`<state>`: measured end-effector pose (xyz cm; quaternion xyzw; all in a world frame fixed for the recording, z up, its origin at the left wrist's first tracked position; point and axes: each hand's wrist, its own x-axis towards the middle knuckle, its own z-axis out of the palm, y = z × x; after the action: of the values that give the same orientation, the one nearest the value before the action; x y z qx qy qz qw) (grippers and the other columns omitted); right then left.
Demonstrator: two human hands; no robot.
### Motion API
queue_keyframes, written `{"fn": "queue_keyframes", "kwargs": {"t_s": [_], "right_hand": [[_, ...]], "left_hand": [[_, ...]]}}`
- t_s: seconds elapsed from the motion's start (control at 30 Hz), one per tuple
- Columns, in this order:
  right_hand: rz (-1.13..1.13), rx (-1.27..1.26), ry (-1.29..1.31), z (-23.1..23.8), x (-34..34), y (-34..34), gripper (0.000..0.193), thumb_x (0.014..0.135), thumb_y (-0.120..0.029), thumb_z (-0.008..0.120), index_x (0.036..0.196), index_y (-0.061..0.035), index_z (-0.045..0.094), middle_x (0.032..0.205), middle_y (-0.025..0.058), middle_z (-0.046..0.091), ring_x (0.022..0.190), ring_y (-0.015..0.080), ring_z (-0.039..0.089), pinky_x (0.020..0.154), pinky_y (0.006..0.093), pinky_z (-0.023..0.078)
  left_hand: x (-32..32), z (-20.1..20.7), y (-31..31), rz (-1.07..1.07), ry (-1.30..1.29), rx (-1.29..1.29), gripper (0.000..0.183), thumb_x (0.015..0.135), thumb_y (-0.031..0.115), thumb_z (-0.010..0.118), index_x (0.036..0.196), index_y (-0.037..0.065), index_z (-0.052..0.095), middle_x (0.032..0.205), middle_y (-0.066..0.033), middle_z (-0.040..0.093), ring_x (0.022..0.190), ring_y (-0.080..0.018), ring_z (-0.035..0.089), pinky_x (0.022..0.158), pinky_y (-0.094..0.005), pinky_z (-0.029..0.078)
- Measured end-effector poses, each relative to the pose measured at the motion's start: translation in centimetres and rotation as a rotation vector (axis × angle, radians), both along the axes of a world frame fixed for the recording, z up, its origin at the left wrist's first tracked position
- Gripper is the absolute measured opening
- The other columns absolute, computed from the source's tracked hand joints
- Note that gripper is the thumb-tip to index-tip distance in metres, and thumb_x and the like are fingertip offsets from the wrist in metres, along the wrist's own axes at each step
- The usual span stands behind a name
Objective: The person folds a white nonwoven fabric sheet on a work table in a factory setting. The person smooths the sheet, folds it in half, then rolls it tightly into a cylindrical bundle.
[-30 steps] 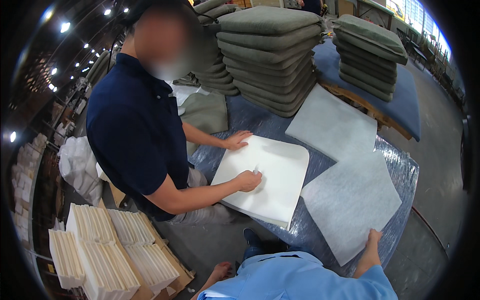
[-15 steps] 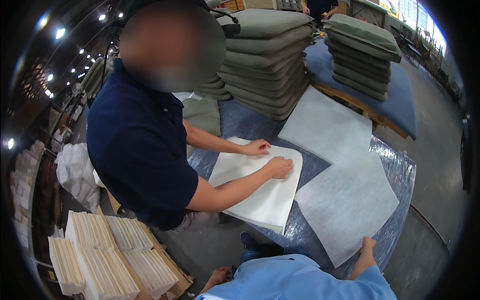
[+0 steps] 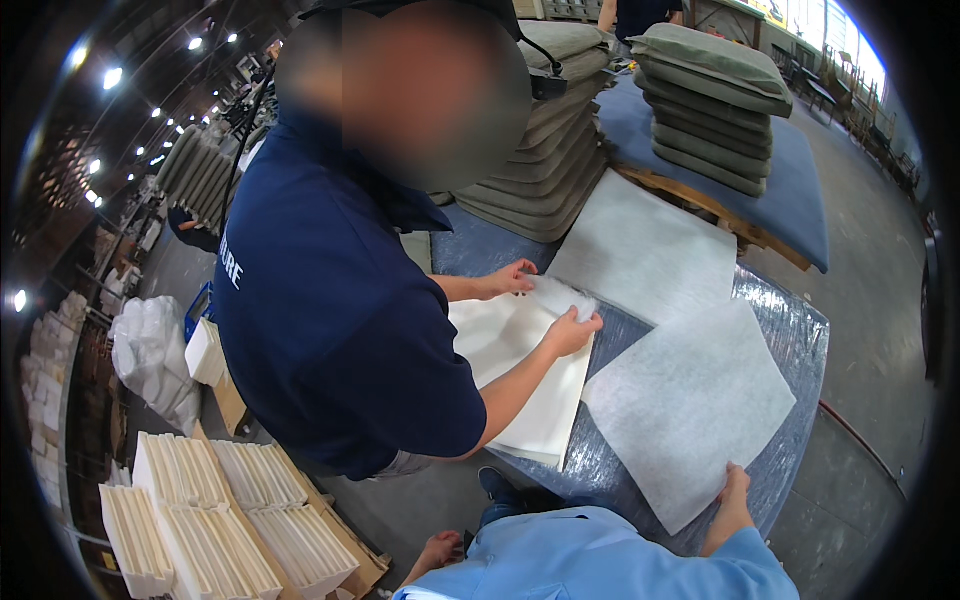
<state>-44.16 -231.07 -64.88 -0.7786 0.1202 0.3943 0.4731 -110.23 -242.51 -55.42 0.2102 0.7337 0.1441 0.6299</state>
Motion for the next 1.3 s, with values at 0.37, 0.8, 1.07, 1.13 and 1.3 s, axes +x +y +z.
{"fn": "queue_keyframes", "kwargs": {"t_s": [0.37,0.8,1.07,1.13,1.3], "right_hand": [[-0.044,0.018,0.227,-0.5,-5.9,-4.2,0.044,0.103,-0.022,0.067,0.138,0.0021,0.056,0.132,0.0208,0.068,0.114,0.0399,0.069,0.092,0.0614,0.059],[-0.022,0.105,0.112,-3.5,-6.5,-4.8,0.045,0.103,-0.014,0.064,0.140,0.0103,0.052,0.133,0.0262,0.066,0.118,0.0432,0.067,0.102,0.0576,0.055],[0.015,0.080,0.053,-3.0,-7.0,-4.1,0.046,0.096,-0.004,0.065,0.140,0.0079,0.058,0.132,0.0226,0.068,0.114,0.0394,0.069,0.101,0.0522,0.055],[0.026,0.073,0.040,-2.9,-7.2,-4.1,0.046,0.096,-0.005,0.065,0.139,0.0095,0.056,0.131,0.0241,0.068,0.114,0.0411,0.069,0.100,0.0541,0.055],[0.052,0.117,0.045,-3.4,-6.7,-4.2,0.046,0.098,-0.007,0.066,0.137,0.0131,0.054,0.130,0.0277,0.067,0.114,0.0441,0.068,0.098,0.0580,0.057]], "left_hand": [[-1.7,1.5,2.6,0.114,0.046,-0.158,0.025,0.096,0.016,0.066,0.121,0.020,0.070,0.109,-0.0038,0.074,0.095,-0.0282,0.073,0.078,-0.0425,0.055],[-4.5,1.9,1.9,0.125,0.053,-0.154,0.035,0.094,0.012,0.064,0.128,0.018,0.067,0.111,-0.0063,0.073,0.090,-0.0285,0.074,0.073,-0.0398,0.054],[-4.3,1.0,0.7,0.217,-0.013,-0.163,0.035,0.101,0.019,0.063,0.135,0.013,0.064,0.118,-0.0103,0.073,0.104,-0.0337,0.072,0.083,-0.0464,0.058],[-4.5,0.9,0.1,0.141,0.028,-0.170,0.037,0.102,0.021,0.064,0.138,0.013,0.063,0.121,-0.0111,0.073,0.105,-0.0342,0.072,0.084,-0.0465,0.058],[-4.5,1.7,0.0,0.108,0.050,-0.163,0.039,0.103,0.023,0.063,0.140,0.013,0.063,0.124,-0.0120,0.073,0.106,-0.0334,0.072,0.087,-0.0468,0.058]]}}
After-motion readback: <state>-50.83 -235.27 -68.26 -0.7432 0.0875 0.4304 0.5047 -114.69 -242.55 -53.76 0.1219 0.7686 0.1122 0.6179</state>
